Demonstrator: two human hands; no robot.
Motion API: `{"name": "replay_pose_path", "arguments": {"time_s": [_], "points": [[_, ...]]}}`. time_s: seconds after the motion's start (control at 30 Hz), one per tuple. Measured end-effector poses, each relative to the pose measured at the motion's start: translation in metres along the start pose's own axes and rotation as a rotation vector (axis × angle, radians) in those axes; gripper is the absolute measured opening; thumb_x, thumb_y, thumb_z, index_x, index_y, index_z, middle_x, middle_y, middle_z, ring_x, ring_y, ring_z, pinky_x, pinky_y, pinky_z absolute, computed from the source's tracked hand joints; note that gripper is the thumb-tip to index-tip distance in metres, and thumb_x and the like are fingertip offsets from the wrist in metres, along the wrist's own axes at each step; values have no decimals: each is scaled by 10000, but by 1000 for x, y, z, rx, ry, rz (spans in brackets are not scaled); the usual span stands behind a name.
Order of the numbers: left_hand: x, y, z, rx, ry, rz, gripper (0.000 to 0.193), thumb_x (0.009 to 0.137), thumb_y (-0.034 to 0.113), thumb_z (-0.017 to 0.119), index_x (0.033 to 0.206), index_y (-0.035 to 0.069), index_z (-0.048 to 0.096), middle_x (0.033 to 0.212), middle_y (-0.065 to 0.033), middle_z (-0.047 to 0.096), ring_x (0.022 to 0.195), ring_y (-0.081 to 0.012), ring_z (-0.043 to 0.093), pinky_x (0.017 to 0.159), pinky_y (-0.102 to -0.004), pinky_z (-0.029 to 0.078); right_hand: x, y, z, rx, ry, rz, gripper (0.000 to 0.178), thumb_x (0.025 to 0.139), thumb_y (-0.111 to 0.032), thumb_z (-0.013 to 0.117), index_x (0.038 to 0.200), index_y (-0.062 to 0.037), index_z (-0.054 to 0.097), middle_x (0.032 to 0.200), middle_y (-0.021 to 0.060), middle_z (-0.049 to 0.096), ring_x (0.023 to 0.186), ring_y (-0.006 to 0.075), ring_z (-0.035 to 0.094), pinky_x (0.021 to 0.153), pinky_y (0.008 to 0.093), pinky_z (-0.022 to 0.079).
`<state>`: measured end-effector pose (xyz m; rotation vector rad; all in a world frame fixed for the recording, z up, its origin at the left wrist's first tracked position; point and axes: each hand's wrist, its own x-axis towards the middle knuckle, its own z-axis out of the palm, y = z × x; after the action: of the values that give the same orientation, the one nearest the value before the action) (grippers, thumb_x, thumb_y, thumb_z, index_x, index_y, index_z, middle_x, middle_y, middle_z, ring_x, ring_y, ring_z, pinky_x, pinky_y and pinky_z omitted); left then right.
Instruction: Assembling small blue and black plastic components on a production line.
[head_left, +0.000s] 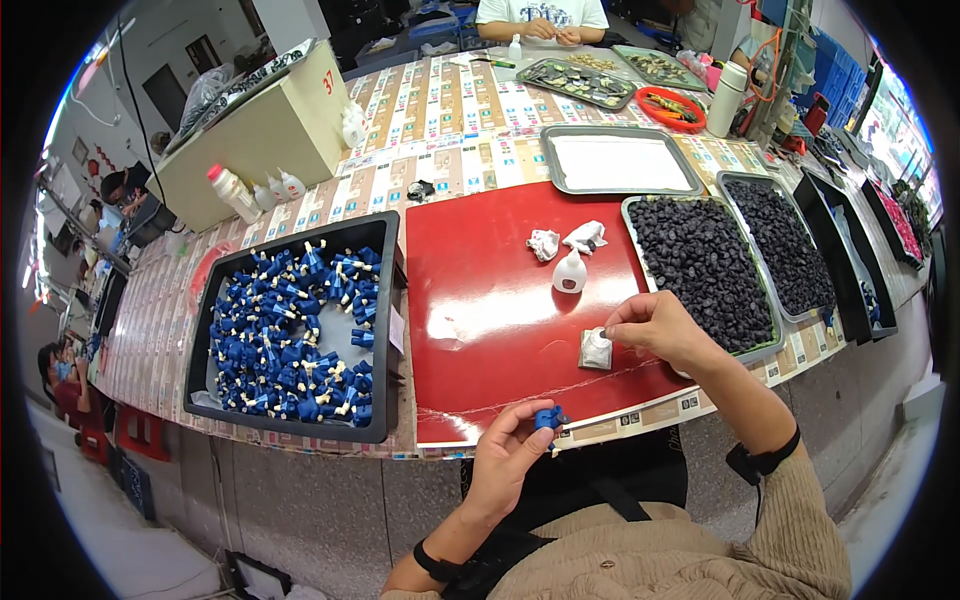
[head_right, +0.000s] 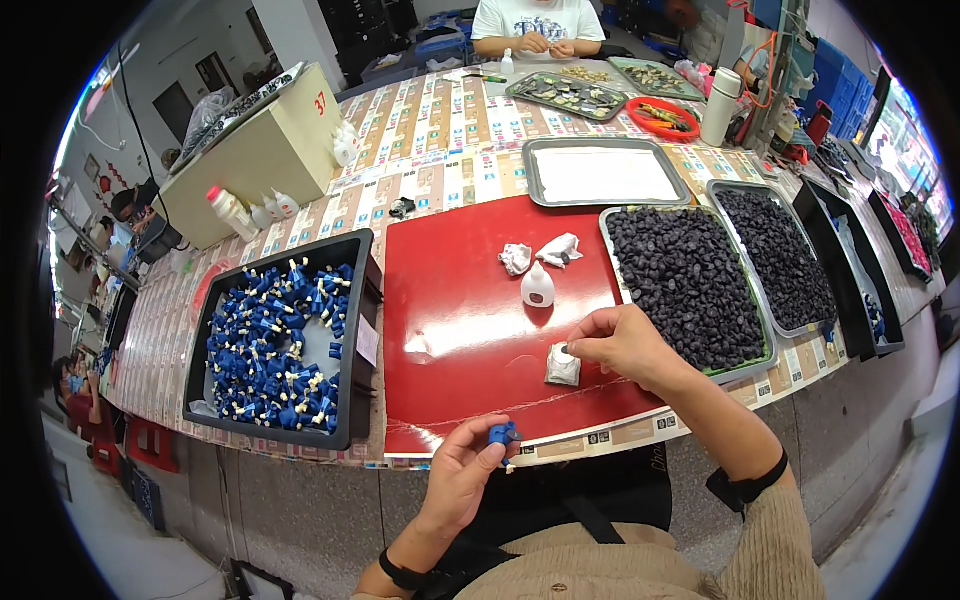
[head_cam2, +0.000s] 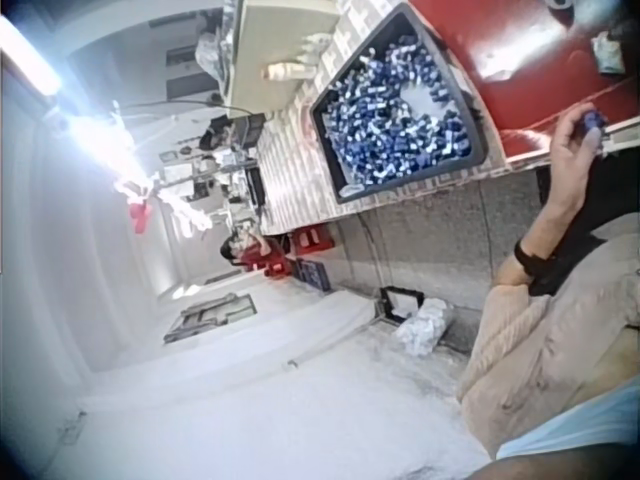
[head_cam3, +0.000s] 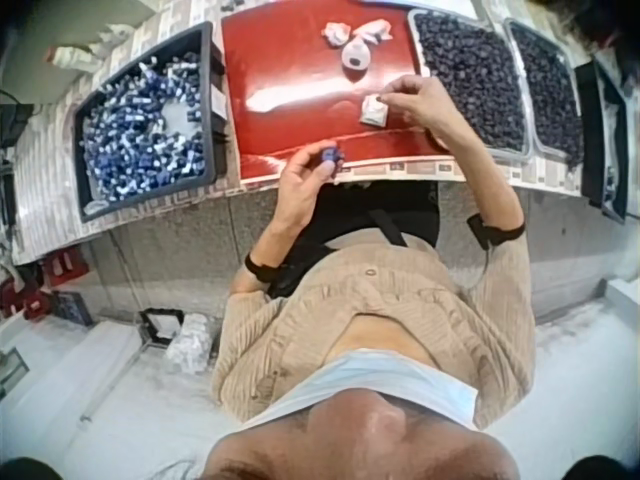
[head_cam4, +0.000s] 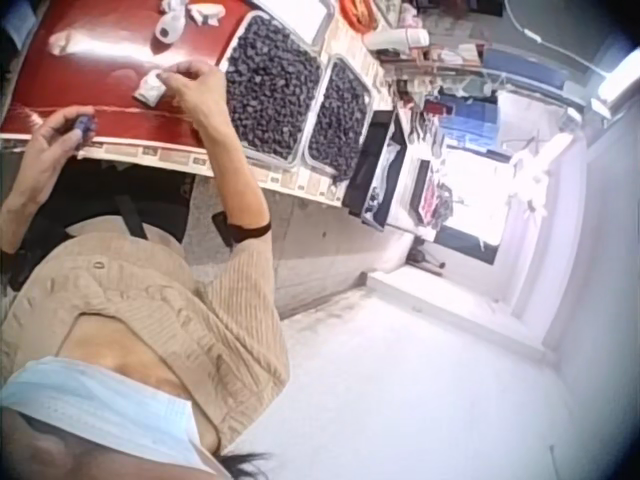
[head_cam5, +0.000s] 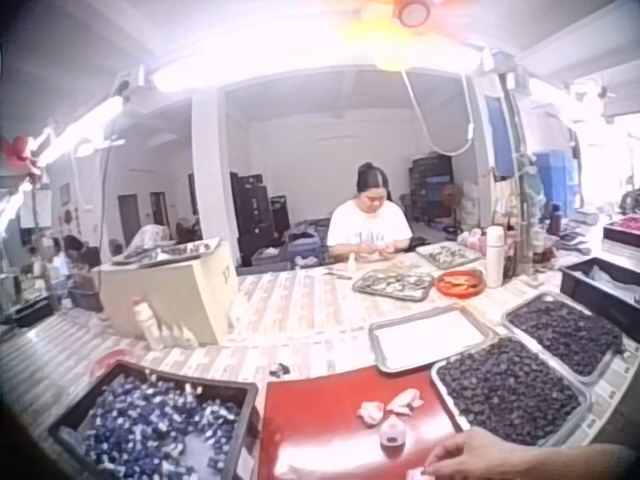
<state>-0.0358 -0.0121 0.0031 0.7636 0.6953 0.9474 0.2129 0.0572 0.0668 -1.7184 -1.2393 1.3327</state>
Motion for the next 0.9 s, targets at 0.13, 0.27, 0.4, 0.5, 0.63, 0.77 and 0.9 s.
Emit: {"name": "replay_pose_path", "arguments": {"time_s": [0.13, 0.27, 0.4, 0.5, 0.63, 0.77, 0.9], "points": [[0, -1, -2, -4, 8, 2, 335, 908, 70, 610, 1222, -16, 532, 1087, -88, 607, 1002, -159, 599, 915, -292, 481, 3, -3, 1, -39, -1, -2, 118, 812, -92, 692, 844, 18, 666, 719, 21, 633, 576, 42, 533, 498, 193, 425], [-1, -1, -3, -8, 11, 2, 331, 907, 71, 611, 1218, -15, 536, 1081, -86, 611, 999, -158, 599, 910, -290, 479, 2, 1, -3, -1, 12, -20, 129, 811, -103, 696, 847, 14, 657, 731, 22, 637, 579, 46, 542, 504, 195, 444], [0, -1, -3, -2, 16, 10, 324, 908, 73, 610, 1213, -13, 540, 1075, -83, 613, 998, -157, 598, 912, -292, 476, -2, 3, -4, -8, -2, 6, 129, 796, -100, 696, 847, 13, 659, 765, 40, 650, 622, 67, 558, 531, 212, 462], [0, -1, -2, -5, 14, -2, 321, 909, 76, 610, 1210, -12, 543, 1069, -80, 615, 997, -156, 597, 914, -293, 473, -5, 7, -2, 4, 10, -4, 108, 796, -85, 690, 837, 9, 658, 758, 34, 648, 615, 60, 552, 516, 207, 454], [0, -1, -1, 3, 11, 1, 324, 908, 79, 612, 1213, -10, 543, 1065, -81, 617, 1001, -157, 594, 914, -293, 473, -7, 12, -2, 9, 14, -17, 100, 797, -82, 685, 835, 7, 659, 751, 28, 646, 614, 54, 550, 504, 204, 450], [-2, -2, -1, -10, 2, 6, 339, 909, 74, 610, 1229, -5, 532, 1084, -84, 613, 1017, -155, 587, 913, -292, 472, -10, 20, -1, 11, 4, -56, 104, 807, -86, 684, 840, 9, 658, 757, 30, 648, 624, 57, 563, 517, 204, 463], [1, -5, 5, 14, 7, 24, 357, 907, 67, 610, 1248, 4, 521, 1118, -92, 603, 1017, -152, 582, 906, -288, 470, -28, 16, 3, 123, -42, -82, 105, 825, -83, 682, 863, 9, 652, 776, 30, 648, 642, 67, 580, 548, 212, 480]]}}
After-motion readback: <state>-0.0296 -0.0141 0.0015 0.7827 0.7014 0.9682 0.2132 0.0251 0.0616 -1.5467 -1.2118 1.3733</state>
